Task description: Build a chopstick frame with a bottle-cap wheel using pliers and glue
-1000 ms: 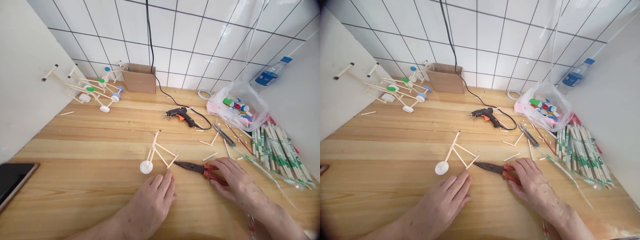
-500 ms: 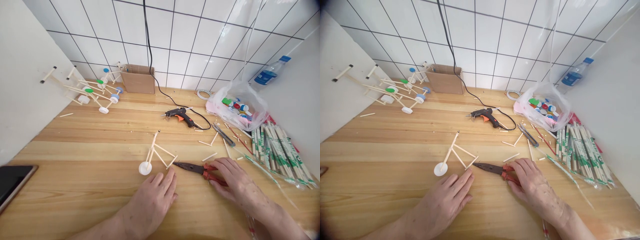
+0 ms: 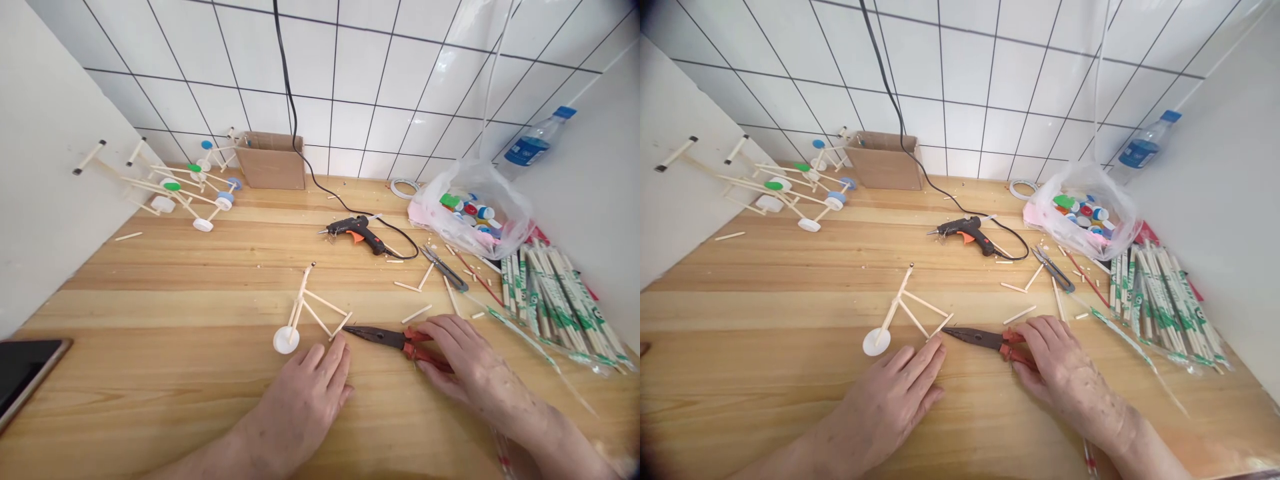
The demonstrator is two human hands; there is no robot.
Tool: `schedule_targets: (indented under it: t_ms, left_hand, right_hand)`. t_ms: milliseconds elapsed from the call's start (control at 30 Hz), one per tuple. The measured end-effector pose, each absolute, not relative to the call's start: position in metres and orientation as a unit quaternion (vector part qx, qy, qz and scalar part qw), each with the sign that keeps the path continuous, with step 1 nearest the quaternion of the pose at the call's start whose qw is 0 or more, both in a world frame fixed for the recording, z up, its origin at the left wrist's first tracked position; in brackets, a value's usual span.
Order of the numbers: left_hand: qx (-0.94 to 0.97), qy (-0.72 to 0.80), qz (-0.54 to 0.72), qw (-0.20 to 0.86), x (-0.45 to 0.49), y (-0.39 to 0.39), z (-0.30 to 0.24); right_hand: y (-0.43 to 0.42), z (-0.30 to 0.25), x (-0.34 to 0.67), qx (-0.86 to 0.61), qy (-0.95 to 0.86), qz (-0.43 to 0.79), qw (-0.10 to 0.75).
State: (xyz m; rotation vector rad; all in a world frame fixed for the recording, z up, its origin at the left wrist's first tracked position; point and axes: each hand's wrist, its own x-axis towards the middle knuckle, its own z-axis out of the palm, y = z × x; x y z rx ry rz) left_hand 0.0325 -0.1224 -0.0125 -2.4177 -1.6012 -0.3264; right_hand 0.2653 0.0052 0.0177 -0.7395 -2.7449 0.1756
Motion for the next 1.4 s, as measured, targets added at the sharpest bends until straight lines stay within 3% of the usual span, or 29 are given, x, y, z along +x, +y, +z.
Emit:
schedule_targets:
  t_ms: [1400]
  left_hand:
    - [-0.818, -0.531, -0.155, 0.157, 0.0284, -0.1279, -0.0071]
  right_hand:
    - [0.0053, 0.0199, 0.266, -0.274, -0.947, 0.07, 0.155]
